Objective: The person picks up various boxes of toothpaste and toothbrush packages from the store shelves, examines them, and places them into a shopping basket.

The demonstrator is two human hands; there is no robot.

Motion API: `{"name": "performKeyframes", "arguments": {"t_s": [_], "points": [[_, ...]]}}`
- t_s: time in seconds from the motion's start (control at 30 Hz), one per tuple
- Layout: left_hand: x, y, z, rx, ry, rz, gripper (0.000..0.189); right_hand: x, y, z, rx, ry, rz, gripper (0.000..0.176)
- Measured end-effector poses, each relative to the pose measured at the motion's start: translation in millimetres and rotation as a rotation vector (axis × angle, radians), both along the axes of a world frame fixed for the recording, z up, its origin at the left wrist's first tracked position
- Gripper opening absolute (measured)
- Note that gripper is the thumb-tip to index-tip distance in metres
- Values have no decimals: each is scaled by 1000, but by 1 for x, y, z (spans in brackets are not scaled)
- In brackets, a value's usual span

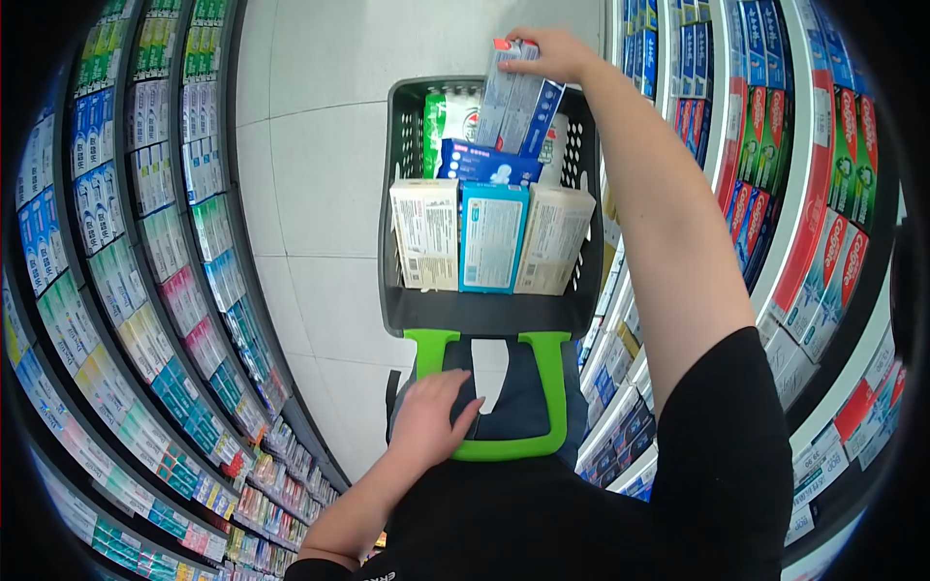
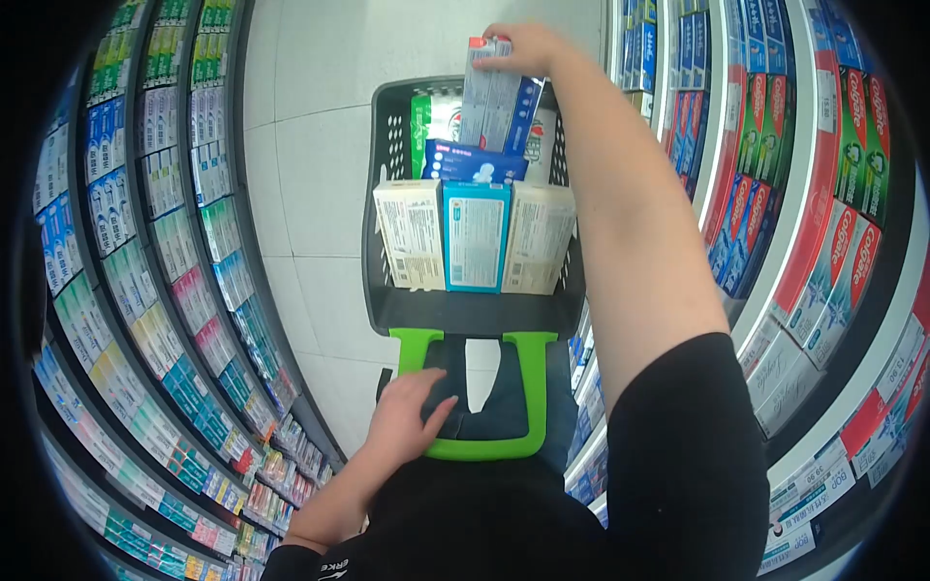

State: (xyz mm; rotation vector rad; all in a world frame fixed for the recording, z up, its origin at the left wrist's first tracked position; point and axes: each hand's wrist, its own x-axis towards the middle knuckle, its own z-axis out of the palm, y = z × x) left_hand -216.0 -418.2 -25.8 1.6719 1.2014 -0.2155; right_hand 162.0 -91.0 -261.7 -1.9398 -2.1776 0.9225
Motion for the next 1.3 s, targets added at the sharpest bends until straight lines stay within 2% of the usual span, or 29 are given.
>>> {"name": "performKeyframes", "arguments": {"t_s": [0.17, 0.27, 0.3, 0.4, 0.5, 0.63, 0.7, 0.73, 0.77, 0.8, 0.87, 0.93, 0.97, 1.07, 1.1, 1.2, 1.3], "points": [[-1, -1, -2, -80, -3, 35, 38, 3, -10, 0, -17, 133, -75, 55], [-4, -3, -3, -79, -14, 42, 36, -1, -23, 20, -1, 151, -102, 54], [-5, -4, -3, -73, -22, 44, 36, 0, -30, 18, 121, 122, -39, 56], [-4, -4, -1, -91, -19, 28, 35, -17, -55, 58, 291, -60, -36, 55], [-5, -3, 3, -83, -17, 11, 34, -20, -64, 97, 514, -70, 63, 53], [-8, -10, -5, 38, -68, 34, 40, -34, -83, 180, 720, -95, 116, 52], [0, 2, -4, -244, -143, 337, 47, -46, -108, 230, 712, -115, 135, 58], [5, 11, -2, -394, -188, 480, 50, -58, -122, 265, 715, -109, 155, 54], [11, 24, 3, -716, -373, 786, 68, -65, -136, 281, 758, -113, 203, 54], [13, 40, 15, -924, -556, 855, 84, -78, -153, 309, 759, -84, 212, 54], [31, 74, 63, -1218, -691, 1099, 92, -102, -185, 357, 840, -174, 331, 43], [36, 84, 101, -1233, -886, 1027, 84, -129, -224, 386, 882, -207, 404, 26], [37, 86, 114, -1242, -979, 990, 80, -144, -244, 399, 857, -215, 436, 24], [25, 75, 95, -1359, -1091, 1043, 61, -174, -291, 422, 872, -229, 514, 24], [19, 70, 106, -1408, -1029, 1063, 46, -180, -303, 422, 878, -239, 510, 23], [11, 48, 83, -1330, -1049, 1043, 43, -193, -328, 422, 916, -279, 515, 28], [6, 37, 86, -1359, -1048, 1034, 43, -196, -340, 426, 927, -307, 523, 37]]}}
